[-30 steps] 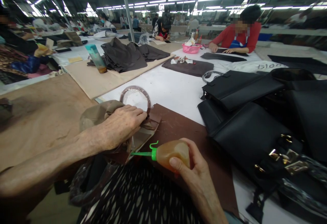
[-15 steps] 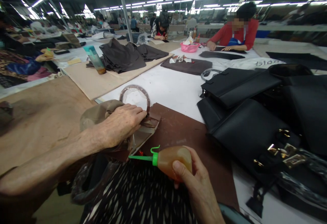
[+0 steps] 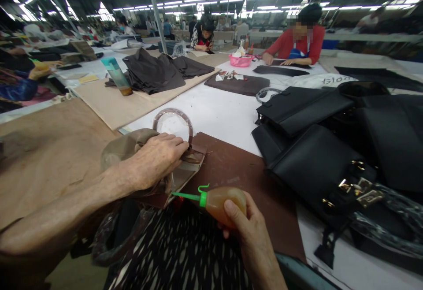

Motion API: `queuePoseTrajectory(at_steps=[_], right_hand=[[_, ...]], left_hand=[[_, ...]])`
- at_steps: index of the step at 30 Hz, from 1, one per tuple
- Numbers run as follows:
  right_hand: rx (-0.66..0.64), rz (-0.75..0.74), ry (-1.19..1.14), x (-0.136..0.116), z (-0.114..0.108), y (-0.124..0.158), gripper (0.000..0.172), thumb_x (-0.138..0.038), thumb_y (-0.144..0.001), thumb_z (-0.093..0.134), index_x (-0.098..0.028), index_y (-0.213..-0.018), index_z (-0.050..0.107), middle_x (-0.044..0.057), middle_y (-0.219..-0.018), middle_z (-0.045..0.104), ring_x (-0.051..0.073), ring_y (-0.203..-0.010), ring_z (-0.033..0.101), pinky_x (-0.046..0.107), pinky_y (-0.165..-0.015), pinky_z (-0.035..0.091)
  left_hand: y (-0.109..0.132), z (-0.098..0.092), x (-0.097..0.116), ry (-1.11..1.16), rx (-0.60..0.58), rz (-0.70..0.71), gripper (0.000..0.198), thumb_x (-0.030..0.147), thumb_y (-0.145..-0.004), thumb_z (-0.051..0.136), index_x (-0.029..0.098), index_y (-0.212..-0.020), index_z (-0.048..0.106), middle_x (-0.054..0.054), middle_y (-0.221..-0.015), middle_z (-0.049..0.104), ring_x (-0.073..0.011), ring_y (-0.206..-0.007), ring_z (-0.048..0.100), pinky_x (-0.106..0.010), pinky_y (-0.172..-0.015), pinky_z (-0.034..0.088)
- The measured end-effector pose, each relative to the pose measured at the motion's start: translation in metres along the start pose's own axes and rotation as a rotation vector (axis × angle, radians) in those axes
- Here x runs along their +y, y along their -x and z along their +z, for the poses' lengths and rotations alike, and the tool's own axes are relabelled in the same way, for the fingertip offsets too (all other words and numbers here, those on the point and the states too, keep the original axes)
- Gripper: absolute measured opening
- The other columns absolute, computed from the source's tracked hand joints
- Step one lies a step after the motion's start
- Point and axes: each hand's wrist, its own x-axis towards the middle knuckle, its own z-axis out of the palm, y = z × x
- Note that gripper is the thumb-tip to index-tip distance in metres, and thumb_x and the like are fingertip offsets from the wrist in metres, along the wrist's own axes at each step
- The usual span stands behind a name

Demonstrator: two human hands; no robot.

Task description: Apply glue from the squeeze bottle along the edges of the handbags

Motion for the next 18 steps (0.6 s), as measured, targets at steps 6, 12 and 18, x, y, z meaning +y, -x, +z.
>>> queuePoseTrajectory(at_steps=[6,12,18], right_hand=[[0.003,0.001,-0.002,0.0007,0.0043,0.0025,0.037,-0.047,-0.075,0.065,-0.014,-0.092,0.059,0.004,-0.066,0.059,0.016,-0.054,0.051,0.022,-0.042,0.039],[0.005,0.024,0.043,-0.0012,0.0041,0.0095,0.04,-0.049,-0.074,0.066,-0.015,-0.094,0.059,0.003,-0.069,0.06,0.017,-0.054,0.053,0.022,-0.041,0.04],[0.019,0.004,0.063,-0.0043,0.0053,0.0057,0.039,-0.049,-0.073,0.067,-0.016,-0.091,0.058,0.003,-0.066,0.06,0.017,-0.053,0.055,0.022,-0.042,0.041]], left_hand=[[0.0,-0.0006,0.0011,0.003,-0.002,-0.006,0.015,0.013,-0.073,0.058,0.011,-0.087,0.054,-0.008,-0.086,0.059,-0.0245,-0.08,0.056,-0.038,-0.071,0.043],[-0.0016,-0.0016,0.0033,-0.023,-0.03,-0.045,0.015,0.014,-0.073,0.058,0.012,-0.088,0.054,-0.008,-0.087,0.06,-0.0236,-0.081,0.055,-0.036,-0.072,0.042],[-0.0015,-0.0019,0.0036,-0.023,-0.029,-0.045,0.018,0.014,-0.071,0.06,0.012,-0.088,0.055,-0.007,-0.087,0.06,-0.0247,-0.082,0.056,-0.036,-0.071,0.041]])
